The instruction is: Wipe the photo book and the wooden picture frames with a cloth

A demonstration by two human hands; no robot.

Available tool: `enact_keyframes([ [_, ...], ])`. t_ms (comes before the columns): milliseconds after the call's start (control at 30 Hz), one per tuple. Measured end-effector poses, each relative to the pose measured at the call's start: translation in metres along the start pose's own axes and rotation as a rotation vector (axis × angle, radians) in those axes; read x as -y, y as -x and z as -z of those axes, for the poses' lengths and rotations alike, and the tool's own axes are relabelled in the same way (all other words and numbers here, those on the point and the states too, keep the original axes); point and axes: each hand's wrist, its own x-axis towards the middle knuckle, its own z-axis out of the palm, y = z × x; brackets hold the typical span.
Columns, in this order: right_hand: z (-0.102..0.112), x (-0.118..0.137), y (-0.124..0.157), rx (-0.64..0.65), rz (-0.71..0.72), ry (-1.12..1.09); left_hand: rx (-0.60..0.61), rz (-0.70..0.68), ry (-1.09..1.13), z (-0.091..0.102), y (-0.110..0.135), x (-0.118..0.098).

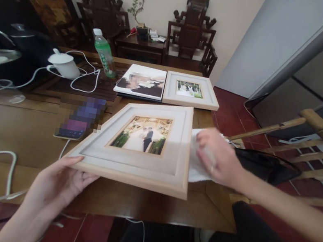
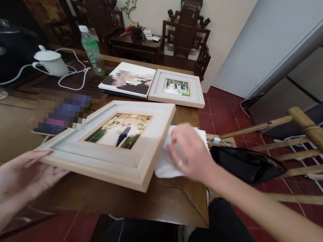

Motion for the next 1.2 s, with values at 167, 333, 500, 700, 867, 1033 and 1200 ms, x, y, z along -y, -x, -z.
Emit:
enact_keyframes([
  [167, -0.016, 0.045, 0.047, 0.204, 0.129, 0.163, 0.005, -0.036, 0.033, -0.002, 0.000, 0.001],
  [333, -0.033, 0.025, 0.050, 0.253, -0.159, 0.135, 0.077, -0.075, -0.012, 0.002, -0.003, 0.005],
  [500, -0.010, 0.002, 0.049, 0.313, -0.276, -0.008, 0.122, -0.058, -0.065, 0.009, -0.008, 0.003],
  [700, 0.042, -0.033, 0.030, -0.116, -0.543, 0.066, 0.149, -0.097, -0.074, 0.005, -0.007, 0.007],
  [867, 0.067, -0.038, -0.010, -0.517, -0.685, -0.150, 0.095, -0.030, -0.066, -0.009, -0.006, 0.008],
  [1033, 0.061, -0.041, -0.021, -0.294, -0.828, -0.371, 0.115, -0.003, -0.116, -0.025, -0.007, 0.015],
  [1200, 0.057, -0.047, -0.025, -0.006, -0.830, -0.305, 0.176, 0.024, -0.120, -0.036, -0.006, 0.023],
])
